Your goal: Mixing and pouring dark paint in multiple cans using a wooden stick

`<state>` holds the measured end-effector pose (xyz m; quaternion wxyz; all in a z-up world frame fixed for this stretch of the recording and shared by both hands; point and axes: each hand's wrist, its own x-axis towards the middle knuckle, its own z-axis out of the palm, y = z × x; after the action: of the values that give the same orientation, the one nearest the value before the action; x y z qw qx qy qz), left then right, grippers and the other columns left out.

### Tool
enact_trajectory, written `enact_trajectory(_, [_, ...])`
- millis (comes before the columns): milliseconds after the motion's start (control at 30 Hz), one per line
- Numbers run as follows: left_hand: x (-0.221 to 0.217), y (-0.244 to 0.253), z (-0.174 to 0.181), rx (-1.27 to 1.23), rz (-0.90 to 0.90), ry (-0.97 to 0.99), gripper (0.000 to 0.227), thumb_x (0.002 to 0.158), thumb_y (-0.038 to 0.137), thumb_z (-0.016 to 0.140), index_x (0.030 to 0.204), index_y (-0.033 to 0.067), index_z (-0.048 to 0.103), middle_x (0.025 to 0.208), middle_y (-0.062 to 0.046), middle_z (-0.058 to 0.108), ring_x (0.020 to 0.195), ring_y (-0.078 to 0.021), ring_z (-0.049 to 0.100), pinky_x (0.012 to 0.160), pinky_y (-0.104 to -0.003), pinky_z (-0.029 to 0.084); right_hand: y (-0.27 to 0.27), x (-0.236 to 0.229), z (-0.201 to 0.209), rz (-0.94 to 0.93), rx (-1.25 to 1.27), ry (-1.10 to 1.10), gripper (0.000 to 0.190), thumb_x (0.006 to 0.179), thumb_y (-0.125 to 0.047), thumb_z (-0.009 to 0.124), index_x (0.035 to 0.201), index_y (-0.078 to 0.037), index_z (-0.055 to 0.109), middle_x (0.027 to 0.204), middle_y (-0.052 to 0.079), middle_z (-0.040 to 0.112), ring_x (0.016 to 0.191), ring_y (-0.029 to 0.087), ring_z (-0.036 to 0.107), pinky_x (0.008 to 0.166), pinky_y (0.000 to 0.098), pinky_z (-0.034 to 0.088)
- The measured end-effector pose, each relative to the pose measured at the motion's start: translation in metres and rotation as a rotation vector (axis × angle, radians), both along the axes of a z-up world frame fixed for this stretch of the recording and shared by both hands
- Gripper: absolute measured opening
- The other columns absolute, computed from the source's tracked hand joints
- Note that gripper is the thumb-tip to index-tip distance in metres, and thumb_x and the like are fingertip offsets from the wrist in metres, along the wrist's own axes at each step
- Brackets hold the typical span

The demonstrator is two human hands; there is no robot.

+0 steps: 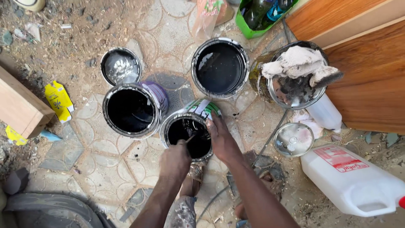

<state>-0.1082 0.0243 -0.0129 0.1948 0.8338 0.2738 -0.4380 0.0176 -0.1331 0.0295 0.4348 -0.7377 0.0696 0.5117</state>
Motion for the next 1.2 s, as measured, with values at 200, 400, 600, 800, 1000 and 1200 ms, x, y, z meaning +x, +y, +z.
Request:
enact_trajectory(200, [0.065,-0.025,0.091,-0.112,-0.003,-0.251,0.037,0.097,0.017,0.044,0.128,0.0181,0.064,0.093,-0.022,0.076,0.094,-0.0447,0.074,0.083,-0.062,0.058,0.004,0.002,-0.001,-0.011,0.013,-0.028,0.072,0.106,-0.061,0.016,0.164,-0.019,0.014,0.164,0.031,0.017,0.146,0.060,0.024,0.113,0.0791,0.034])
enact_trajectory(400, [0.026,-0.019,0.079,0.049,0.012,-0.031,0.024,0.101,0.008,0.042,0.122,0.0040,0.052,0.075,-0.013,0.071,0.061,-0.0269,0.070,0.061,-0.044,0.061,-0.003,0.013,0.007,0.103,-0.206,0.022,0.070,0.096,-0.061,0.014,0.162,-0.037,0.020,0.162,0.008,0.041,0.141,0.037,0.049,0.115,0.0533,0.042])
enact_trajectory(600, [0.024,-0.022,0.091,0.003,-0.095,-0.123,0.026,0.099,0.016,0.052,0.123,0.0083,0.052,0.073,-0.010,0.069,0.058,-0.0259,0.070,0.057,-0.044,0.059,-0.025,-0.034,-0.031,-0.870,0.192,0.162,0.072,0.090,-0.060,0.033,0.156,-0.031,0.039,0.172,0.008,0.030,0.143,0.041,0.041,0.111,0.0633,0.035])
enact_trajectory(800, [0.032,-0.010,0.114,-0.109,0.460,-0.133,0.032,0.103,0.030,0.052,0.127,0.0160,0.068,0.054,-0.005,0.066,0.038,-0.0122,0.052,0.037,-0.029,0.045,0.033,-0.142,-0.023,-1.511,0.353,0.508,0.080,0.091,-0.025,0.037,0.160,-0.003,0.004,0.161,0.037,0.029,0.139,0.044,0.051,0.120,0.0524,0.036])
enact_trajectory(1000, [0.016,0.000,0.113,-0.386,1.137,-0.345,0.025,0.100,0.010,0.058,0.105,-0.0041,0.078,0.049,-0.006,0.055,0.040,-0.0117,0.045,0.039,-0.027,0.034,0.080,-0.136,-0.017,-1.275,0.425,0.807,0.047,0.092,-0.026,0.063,0.132,-0.005,0.074,0.073,-0.009,0.053,0.038,0.004,0.021,0.035,0.0255,0.011])
enact_trajectory(1200, [0.032,0.019,0.131,-0.416,1.296,-0.172,0.032,0.101,0.018,0.061,0.112,-0.0081,0.077,0.049,-0.013,0.054,0.035,-0.0159,0.038,0.035,-0.028,0.031,0.094,-0.140,-0.032,-1.607,0.143,0.607,0.040,0.082,0.005,0.069,0.116,0.011,0.049,0.116,0.024,0.064,0.109,0.033,0.063,0.115,0.0475,0.049])
